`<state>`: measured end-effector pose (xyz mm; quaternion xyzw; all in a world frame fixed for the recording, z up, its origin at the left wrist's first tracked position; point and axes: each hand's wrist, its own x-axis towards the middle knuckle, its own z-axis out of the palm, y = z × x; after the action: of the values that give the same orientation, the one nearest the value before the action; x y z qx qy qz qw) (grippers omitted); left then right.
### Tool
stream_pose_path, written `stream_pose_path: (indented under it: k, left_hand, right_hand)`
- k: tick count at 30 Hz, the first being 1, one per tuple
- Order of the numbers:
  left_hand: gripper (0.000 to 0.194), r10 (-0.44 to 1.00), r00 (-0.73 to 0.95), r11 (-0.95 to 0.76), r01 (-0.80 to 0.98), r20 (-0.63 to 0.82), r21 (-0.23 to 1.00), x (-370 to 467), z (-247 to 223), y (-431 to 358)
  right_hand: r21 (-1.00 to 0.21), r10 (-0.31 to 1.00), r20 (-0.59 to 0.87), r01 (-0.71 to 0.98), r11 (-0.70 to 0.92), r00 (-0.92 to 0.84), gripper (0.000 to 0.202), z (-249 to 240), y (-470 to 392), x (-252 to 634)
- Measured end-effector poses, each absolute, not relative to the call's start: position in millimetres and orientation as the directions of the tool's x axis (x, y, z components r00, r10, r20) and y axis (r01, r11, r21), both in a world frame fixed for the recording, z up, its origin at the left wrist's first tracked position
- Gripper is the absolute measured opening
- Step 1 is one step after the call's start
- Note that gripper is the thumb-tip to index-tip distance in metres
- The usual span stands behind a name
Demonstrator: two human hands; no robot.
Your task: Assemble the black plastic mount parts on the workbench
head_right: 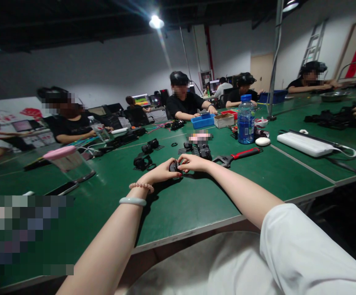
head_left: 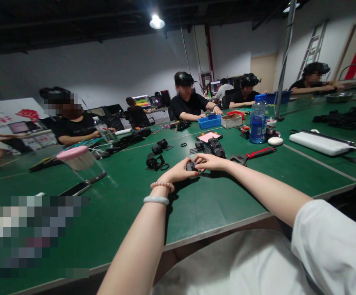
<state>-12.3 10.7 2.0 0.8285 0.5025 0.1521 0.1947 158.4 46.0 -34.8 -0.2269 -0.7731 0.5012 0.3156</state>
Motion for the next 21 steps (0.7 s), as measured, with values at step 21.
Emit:
stream_pose_path:
  k: [21]
  left_hand:
    - [0.053, 0.896, 0.442, -0.408, 0.789, 0.036, 0.460, -13.1, 2.4, 10.5]
  right_hand:
    - [-0.898, 0.694, 0.257, 0.100, 0.429, -0.673, 0.025, -36.0, 46.4, 156.3]
